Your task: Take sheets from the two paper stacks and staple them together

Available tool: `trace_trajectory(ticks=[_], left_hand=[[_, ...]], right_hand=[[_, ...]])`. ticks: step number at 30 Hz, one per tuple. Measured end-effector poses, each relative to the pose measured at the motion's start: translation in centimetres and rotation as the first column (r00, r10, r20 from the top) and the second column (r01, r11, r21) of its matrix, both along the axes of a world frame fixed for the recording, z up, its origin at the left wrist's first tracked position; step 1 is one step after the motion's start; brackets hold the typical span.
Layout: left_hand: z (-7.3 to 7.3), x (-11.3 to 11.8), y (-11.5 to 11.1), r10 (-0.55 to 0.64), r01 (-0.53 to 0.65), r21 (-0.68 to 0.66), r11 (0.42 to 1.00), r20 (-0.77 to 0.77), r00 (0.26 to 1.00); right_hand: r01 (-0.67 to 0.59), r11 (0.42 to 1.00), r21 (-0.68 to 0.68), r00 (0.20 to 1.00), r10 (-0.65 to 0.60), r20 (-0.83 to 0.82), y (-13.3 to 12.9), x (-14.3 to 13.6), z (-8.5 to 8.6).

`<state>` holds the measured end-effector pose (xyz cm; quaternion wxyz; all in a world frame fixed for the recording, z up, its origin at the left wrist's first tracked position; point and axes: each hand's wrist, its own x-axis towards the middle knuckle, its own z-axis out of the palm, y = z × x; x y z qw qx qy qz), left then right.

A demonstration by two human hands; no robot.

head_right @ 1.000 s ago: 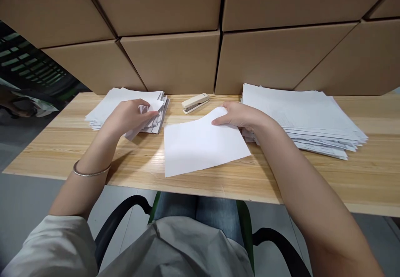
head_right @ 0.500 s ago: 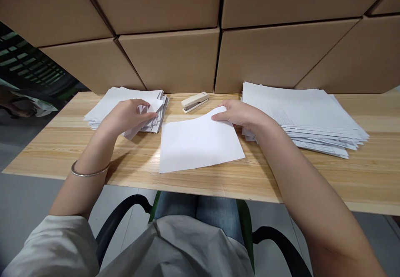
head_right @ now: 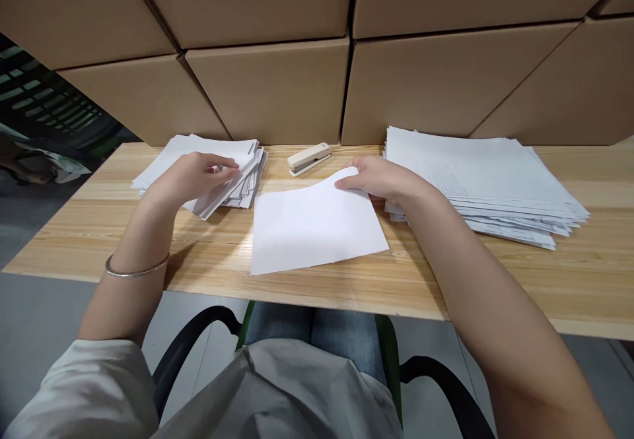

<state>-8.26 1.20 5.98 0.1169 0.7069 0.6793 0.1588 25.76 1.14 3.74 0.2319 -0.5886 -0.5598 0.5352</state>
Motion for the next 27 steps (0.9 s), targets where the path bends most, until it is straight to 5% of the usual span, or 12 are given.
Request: trace_trajectory(ticks=[6, 11, 13, 18, 23, 27], left_hand=[[0.1, 0.5, -0.6, 0.03, -0.044, 0.199, 0.979, 0.07, 0.997], [0.8, 2.0, -1.6, 0.035, -0.109, 0.264, 0.958, 0.271, 0.962], [1.0, 3.2, -2.3, 0.014, -0.121, 0.203, 0.972, 0.46, 0.888], [-0.1, 6.9, -4.4, -0.075, 0.134, -0.016, 0.991, 0.763, 0.642], [-2.7, 9.3, -5.4, 0.026, 0.354, -0.201, 0.913, 0.896, 0.443], [-4.3, 9.8, -5.5, 0.02, 0.565, -0.162, 0.809, 0.968, 0.249]], right_hand=[[0.038, 0.998, -0.047, 0.998, -0.036, 0.045, 0.4, 0.1, -0.6], [0.205, 0.978, -0.037, 0.979, -0.204, 0.017, 0.0, -0.9, -0.2], [0.243, 0.97, -0.024, 0.97, -0.243, -0.009, -0.3, -1.6, 0.0], [0.23, 0.958, 0.174, 0.971, -0.238, 0.031, -1.0, -3.3, -0.5], [0.135, 0.983, 0.121, 0.987, -0.122, -0.108, -1.6, -4.6, -1.3], [-0.034, 0.994, 0.105, 0.995, 0.043, -0.089, -2.6, -5.2, 0.1]])
